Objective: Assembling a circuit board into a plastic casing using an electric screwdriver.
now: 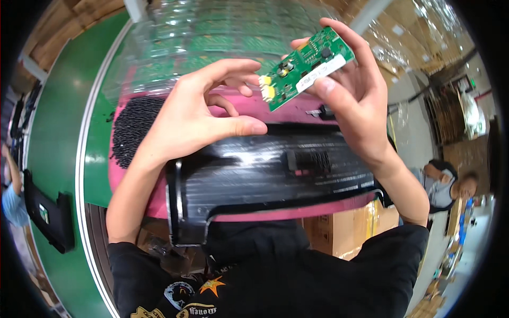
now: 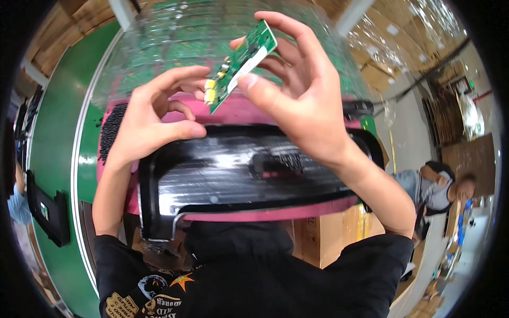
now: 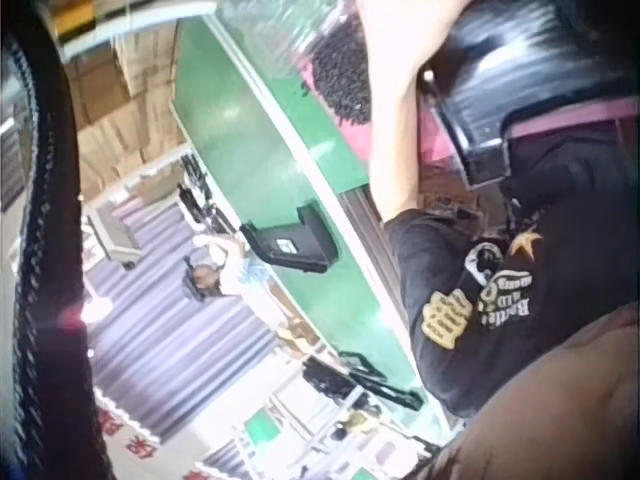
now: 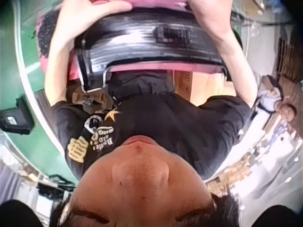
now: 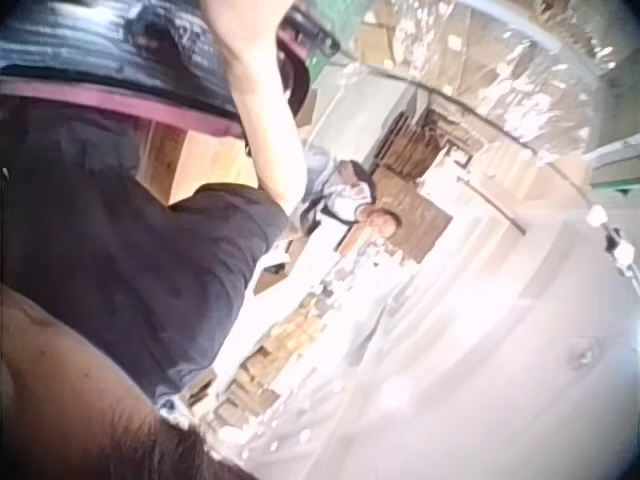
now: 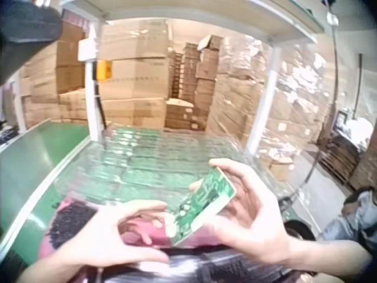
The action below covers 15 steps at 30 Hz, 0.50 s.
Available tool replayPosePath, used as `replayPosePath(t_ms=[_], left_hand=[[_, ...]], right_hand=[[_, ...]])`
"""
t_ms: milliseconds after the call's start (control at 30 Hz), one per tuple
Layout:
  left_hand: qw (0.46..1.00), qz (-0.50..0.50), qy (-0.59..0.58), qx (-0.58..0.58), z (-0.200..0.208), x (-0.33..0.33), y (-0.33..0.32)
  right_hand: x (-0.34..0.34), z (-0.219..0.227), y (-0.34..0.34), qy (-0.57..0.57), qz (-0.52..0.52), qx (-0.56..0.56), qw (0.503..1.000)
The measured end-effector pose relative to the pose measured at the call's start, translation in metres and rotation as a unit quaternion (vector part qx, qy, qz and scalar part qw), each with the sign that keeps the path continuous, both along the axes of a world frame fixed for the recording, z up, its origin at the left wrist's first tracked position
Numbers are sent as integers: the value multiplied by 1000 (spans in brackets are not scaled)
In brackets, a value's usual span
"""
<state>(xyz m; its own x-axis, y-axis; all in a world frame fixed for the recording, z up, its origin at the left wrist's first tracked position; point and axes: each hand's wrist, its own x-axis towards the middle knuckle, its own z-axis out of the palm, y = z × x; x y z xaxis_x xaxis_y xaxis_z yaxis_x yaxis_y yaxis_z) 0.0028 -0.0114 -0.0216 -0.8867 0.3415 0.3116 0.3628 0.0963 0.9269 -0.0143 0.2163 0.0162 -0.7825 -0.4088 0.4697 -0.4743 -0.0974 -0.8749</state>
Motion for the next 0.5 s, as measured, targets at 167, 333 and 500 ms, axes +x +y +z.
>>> replayPosePath(t_ms=[167, 333, 500], left_hand=[[996, -15, 38, -76, 5, 13, 32], [989, -53, 74, -119, 6, 15, 48], [964, -124, 51, -229, -14, 14, 53]], right_hand=[[48, -20, 34, -25, -62, 3, 998], [71, -43, 72, -6, -113, -43, 993], [71, -65, 112, 43, -129, 256, 957]])
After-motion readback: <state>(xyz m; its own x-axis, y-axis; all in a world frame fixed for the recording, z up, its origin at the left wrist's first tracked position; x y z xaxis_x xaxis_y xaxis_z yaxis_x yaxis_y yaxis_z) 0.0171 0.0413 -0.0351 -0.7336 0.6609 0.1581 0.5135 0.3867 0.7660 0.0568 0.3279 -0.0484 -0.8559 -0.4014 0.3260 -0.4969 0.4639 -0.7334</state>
